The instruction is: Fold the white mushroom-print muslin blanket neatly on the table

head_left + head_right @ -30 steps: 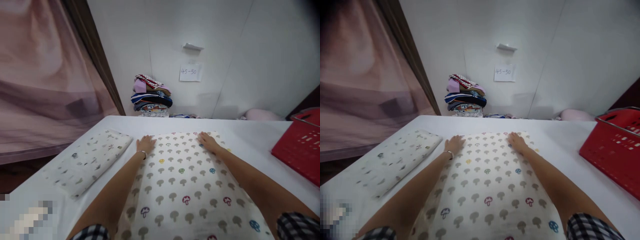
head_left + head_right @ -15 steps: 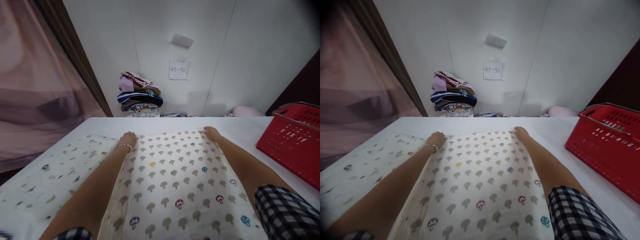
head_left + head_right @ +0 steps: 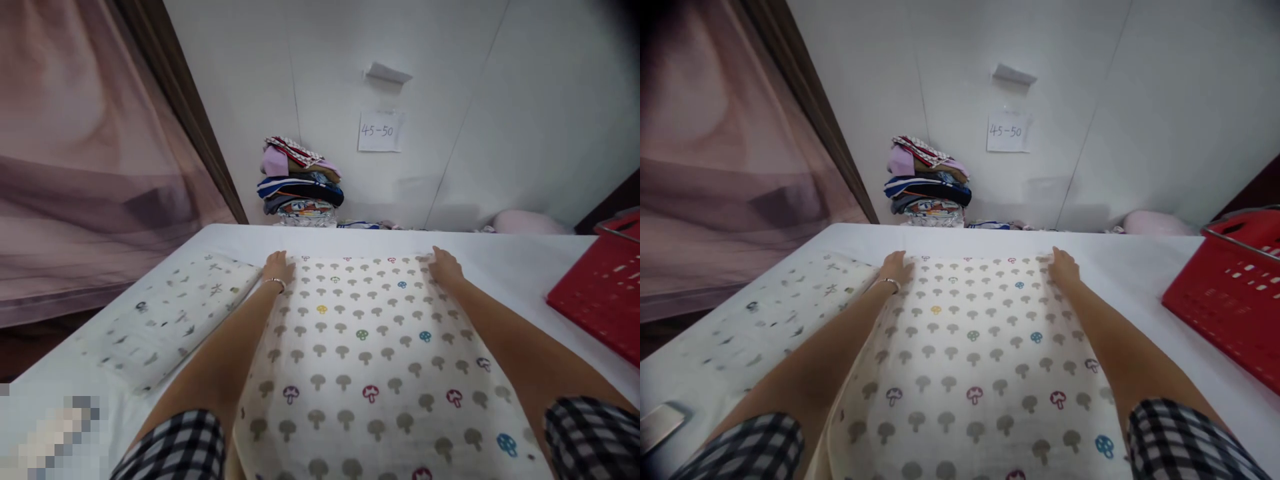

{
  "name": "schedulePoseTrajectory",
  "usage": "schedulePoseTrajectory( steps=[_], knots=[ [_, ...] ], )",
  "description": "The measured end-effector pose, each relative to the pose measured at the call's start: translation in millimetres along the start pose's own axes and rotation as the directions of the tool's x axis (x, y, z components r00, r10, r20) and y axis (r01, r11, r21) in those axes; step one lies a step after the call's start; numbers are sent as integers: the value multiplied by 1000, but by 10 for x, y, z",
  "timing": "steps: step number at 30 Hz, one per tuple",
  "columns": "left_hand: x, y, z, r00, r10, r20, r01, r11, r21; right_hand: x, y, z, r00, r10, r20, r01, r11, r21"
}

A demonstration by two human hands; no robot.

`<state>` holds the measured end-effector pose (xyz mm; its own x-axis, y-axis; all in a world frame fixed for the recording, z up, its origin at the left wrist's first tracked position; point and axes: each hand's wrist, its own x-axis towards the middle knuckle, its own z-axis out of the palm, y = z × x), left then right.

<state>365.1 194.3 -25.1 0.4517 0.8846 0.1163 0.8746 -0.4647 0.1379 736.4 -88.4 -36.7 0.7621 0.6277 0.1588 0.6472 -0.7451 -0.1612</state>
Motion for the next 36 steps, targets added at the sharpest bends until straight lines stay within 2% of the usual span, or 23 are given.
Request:
schedulePoseTrajectory(
  steps=[2, 4, 7, 10, 15, 17, 19, 22, 26, 28, 32, 34, 36],
  knots=[
    [-256, -45, -53, 997, 80, 18, -80, 997, 11, -190, 6, -15, 989, -145, -22, 145, 989, -27],
    [-619, -82, -65, 984, 167, 67, -170, 985, 29, -457, 13, 13, 949, -312, -35, 310, 949, -58],
    [-1180, -134, -14, 956, 261, 133, -267, 963, 28, -876, 52, 120, 901, -434, 1, 433, 899, -64],
    [-1496, -159, 30, 946, 276, 168, -279, 960, -9, -1120, 102, 214, 895, -442, 53, 444, 894, -54],
    [-1548, -120, -64, 948, 204, 245, -199, 979, -45, -1238, 42, 149, 928, -361, 96, 367, 929, -49],
    [-1642, -139, -131, 934, 206, 291, -197, 978, -63, -1397, 8, 88, 921, -379, 89, 385, 922, -48],
    [-1842, -207, -193, 916, 241, 320, -225, 971, -86, -1657, 18, 50, 884, -461, 71, 464, 885, -36],
    [-2250, -371, -270, 900, 288, 328, -257, 957, -135, -2089, 112, 32, 806, -588, 65, 590, 807, -19],
    [-2713, -577, -336, 918, 253, 304, -202, 961, -190, -2497, 175, 0, 777, -629, 22, 629, 777, -26],
    [-2879, -640, -345, 935, 216, 280, -164, 967, -196, -2668, 102, -24, 736, -677, 15, 677, 736, -17],
    [-3137, -697, -348, 967, 151, 207, -108, 973, -202, -2999, -166, -94, 559, -828, 29, 828, 560, 35],
    [-3212, -711, -365, 977, 135, 166, -100, 974, -205, -3101, -294, -156, 520, -854, 21, 852, 520, 68],
    [-3221, -721, -397, 985, 119, 125, -89, 971, -222, -3153, -411, -227, 504, -863, 28, 856, 504, 116]
  ],
)
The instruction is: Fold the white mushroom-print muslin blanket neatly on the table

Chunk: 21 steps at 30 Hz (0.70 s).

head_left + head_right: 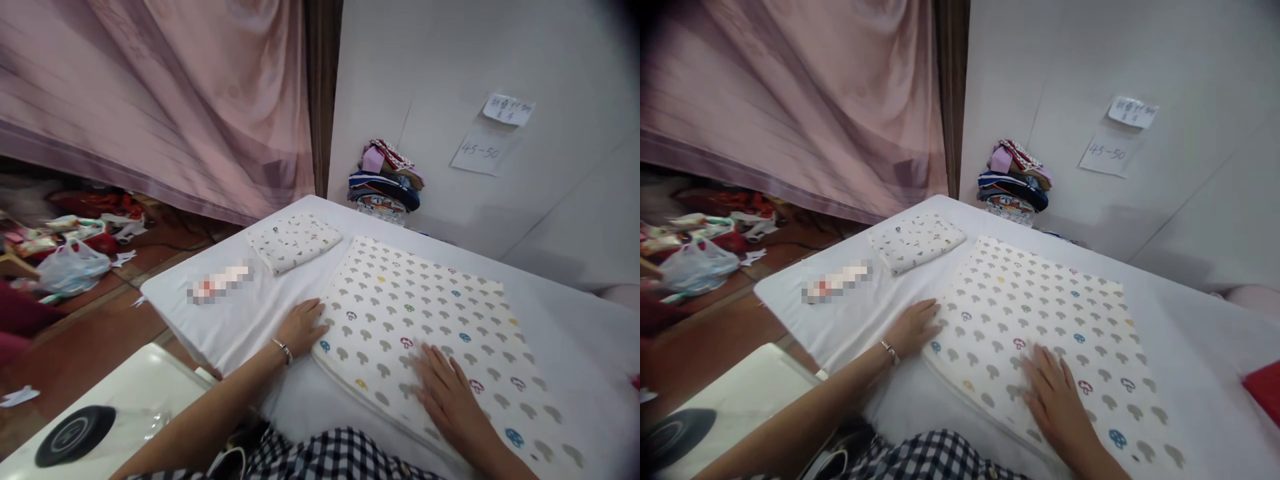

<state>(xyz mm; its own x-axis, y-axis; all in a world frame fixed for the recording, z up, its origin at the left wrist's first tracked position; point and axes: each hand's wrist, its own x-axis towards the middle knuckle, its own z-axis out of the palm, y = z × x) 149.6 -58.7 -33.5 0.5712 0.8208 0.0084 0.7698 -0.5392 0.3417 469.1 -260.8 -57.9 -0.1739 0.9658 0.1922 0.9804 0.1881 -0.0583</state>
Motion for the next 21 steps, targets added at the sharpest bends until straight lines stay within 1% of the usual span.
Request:
schedulePoseTrajectory(
  steps=[3, 8, 10, 12, 14, 16, 17, 18, 19, 21],
  knots=[
    [126, 13, -74, 999, -27, -47, 25, 999, -49, 130, -147, -65, 996, -68, 52, 63, 993, 101],
    [610, 103, -158, 984, -167, -57, 163, 983, -80, 383, -439, -92, 962, -238, 132, 195, 941, 275],
    [807, 141, -155, 977, -208, -42, 205, 976, -68, 517, -528, -122, 954, -271, 126, 216, 916, 338],
    [961, 163, -133, 970, -243, -24, 242, 969, -57, 693, -582, -158, 963, -252, 95, 192, 889, 415],
    [1058, 170, -99, 961, -277, -11, 276, 960, -56, 922, -607, -180, 979, -183, 85, 115, 854, 508],
    [1102, 165, -61, 953, -303, -12, 301, 951, -75, 1206, -614, -167, 991, -69, 118, -15, 801, 598],
    [1107, 160, -43, 950, -312, -17, 310, 946, -92, 1365, -614, -147, 989, 9, 144, -100, 765, 636],
    [1105, 156, -28, 947, -320, -24, 315, 943, -111, 1531, -613, -120, 980, 94, 175, -188, 718, 670],
    [1097, 152, -15, 946, -321, -36, 314, 941, -128, 1701, -614, -89, 961, 182, 210, -277, 658, 700],
    [1073, 146, 2, 949, -310, -61, 298, 942, -153, 2034, -620, -21, 905, 306, 296, -419, 519, 745]
  ],
)
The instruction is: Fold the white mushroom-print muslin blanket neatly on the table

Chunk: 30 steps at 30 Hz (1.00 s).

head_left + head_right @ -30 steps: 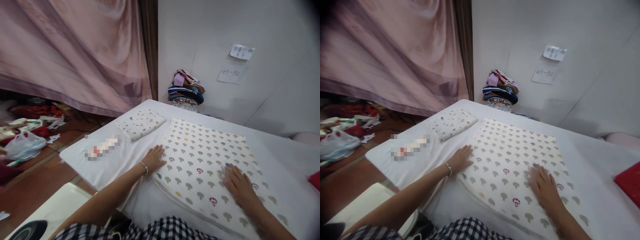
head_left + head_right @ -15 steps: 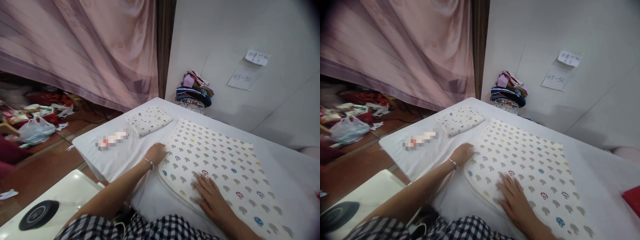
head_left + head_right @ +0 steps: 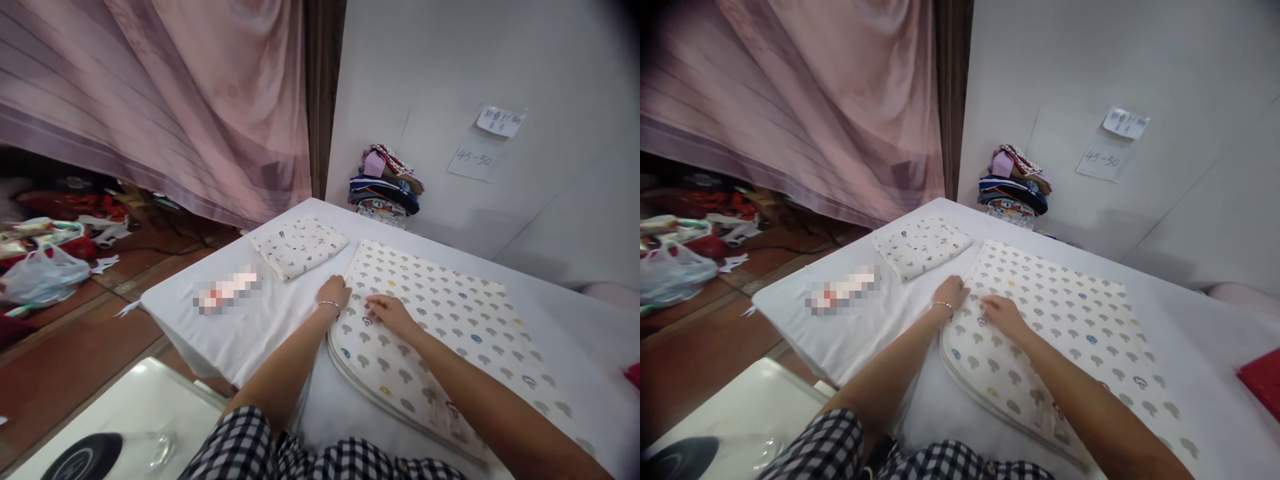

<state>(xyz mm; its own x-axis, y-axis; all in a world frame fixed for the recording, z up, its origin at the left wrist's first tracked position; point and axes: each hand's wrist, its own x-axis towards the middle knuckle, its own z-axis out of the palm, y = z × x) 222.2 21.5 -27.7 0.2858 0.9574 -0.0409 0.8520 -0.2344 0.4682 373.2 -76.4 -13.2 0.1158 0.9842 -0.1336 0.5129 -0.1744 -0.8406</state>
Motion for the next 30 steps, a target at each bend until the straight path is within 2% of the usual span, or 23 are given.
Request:
schedulePoseTrajectory(
  steps=[3, 6, 10, 16, 22, 26, 30],
  knots=[
    [-28, -15, 9, 999, 36, -21, -37, 999, -19, 412, -118, 104, 991, 130, -8, -129, 987, 92],
    [-32, -25, 25, 996, 82, -39, -83, 996, -32, 709, -174, 189, 986, 163, -24, -161, 985, 66],
    [-14, -31, 61, 992, 120, -41, -122, 991, -56, 947, -155, 255, 979, 199, -43, -199, 980, 0],
    [28, -52, 58, 983, 183, -1, -182, 973, -140, 1033, -121, 253, 974, 228, -17, -228, 973, -44],
    [147, -156, -13, 997, 62, -53, -67, 993, -93, 1027, -96, 212, 975, 221, -23, -222, 974, -38],
    [164, -169, -6, 996, 85, 4, -85, 995, -47, 1063, -63, 206, 973, 226, -50, -228, 973, -45],
    [143, -137, -14, 997, 79, 14, -79, 997, -20, 1085, -48, 220, 971, 232, -55, -235, 971, -44]
  ],
)
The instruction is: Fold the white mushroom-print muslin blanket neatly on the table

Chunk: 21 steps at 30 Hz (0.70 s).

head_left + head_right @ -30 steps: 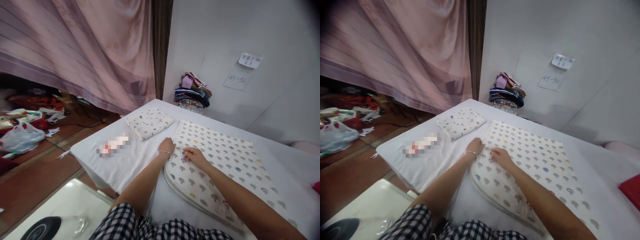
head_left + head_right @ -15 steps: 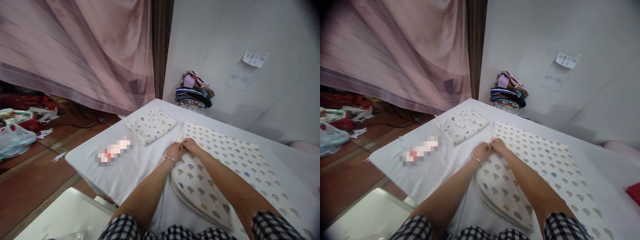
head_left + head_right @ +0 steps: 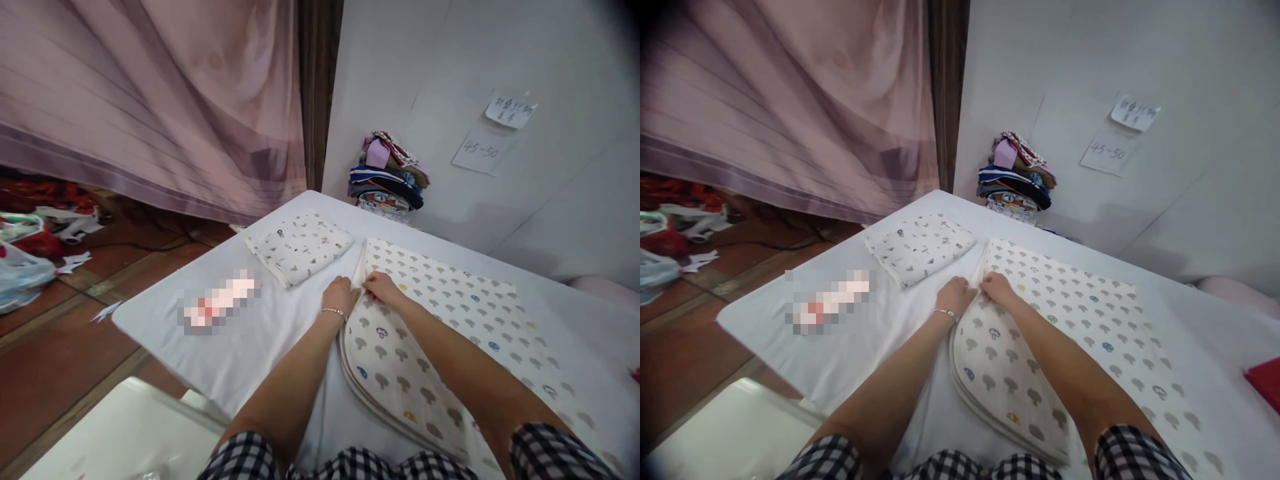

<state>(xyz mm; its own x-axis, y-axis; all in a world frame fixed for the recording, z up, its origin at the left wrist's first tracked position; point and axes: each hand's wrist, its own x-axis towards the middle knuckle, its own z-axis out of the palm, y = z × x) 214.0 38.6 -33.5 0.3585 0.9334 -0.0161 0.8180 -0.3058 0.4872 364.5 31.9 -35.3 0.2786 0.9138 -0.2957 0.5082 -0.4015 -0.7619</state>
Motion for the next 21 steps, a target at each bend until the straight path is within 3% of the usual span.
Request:
schedulePoseTrajectory(
  steps=[10, 21],
  knots=[
    [15, 12, 33, 999, -38, -25, 36, 997, -68, 28, -101, 77, 999, -18, 39, 17, 999, 39],
    [49, 3, 4, 993, -117, 25, 119, 976, -182, 48, -144, 116, 999, -7, 50, 1, 995, 105]
  ],
)
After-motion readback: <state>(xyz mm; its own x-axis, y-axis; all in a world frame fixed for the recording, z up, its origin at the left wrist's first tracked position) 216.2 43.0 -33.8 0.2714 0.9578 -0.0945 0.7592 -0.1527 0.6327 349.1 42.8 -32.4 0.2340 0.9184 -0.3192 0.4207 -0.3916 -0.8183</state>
